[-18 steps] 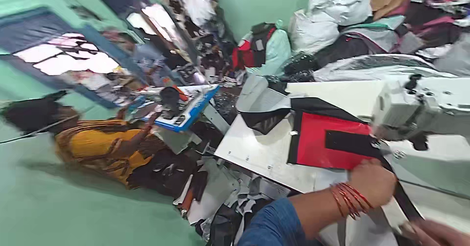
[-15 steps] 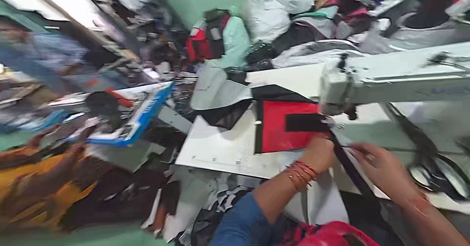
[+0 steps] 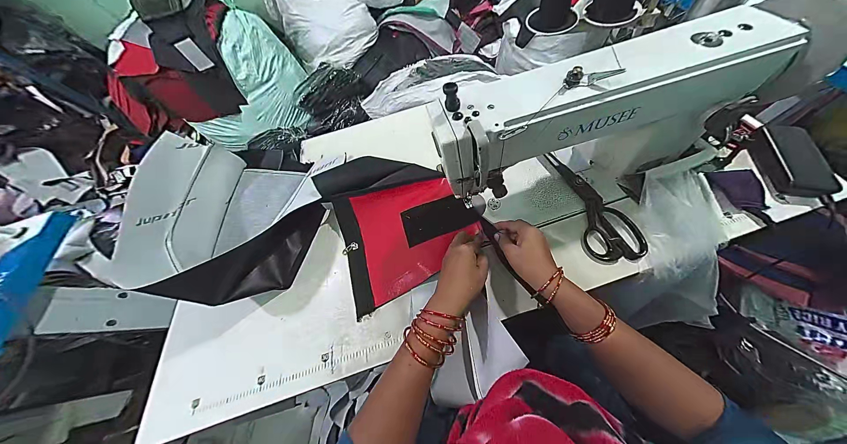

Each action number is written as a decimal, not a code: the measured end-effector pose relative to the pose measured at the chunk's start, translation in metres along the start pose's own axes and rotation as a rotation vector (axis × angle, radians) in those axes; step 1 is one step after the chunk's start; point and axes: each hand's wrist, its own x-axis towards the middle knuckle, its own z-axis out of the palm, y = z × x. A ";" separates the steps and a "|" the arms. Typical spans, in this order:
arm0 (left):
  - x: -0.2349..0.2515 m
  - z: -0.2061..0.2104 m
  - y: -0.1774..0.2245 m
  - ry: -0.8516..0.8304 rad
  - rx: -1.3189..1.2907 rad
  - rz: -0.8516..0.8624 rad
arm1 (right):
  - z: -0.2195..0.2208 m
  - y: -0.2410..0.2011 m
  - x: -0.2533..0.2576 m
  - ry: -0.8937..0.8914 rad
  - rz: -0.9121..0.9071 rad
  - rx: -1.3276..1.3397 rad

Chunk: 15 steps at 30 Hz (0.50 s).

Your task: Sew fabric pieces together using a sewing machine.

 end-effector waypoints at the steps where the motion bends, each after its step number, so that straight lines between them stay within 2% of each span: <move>1: 0.000 0.000 0.000 0.001 -0.002 -0.001 | 0.001 0.002 -0.002 0.010 -0.001 0.020; 11: 0.000 0.000 0.001 -0.016 -0.005 -0.018 | 0.006 0.002 -0.012 -0.097 0.004 0.198; 15: 0.001 -0.002 0.010 -0.070 0.079 -0.020 | 0.002 0.003 -0.008 -0.119 -0.037 0.126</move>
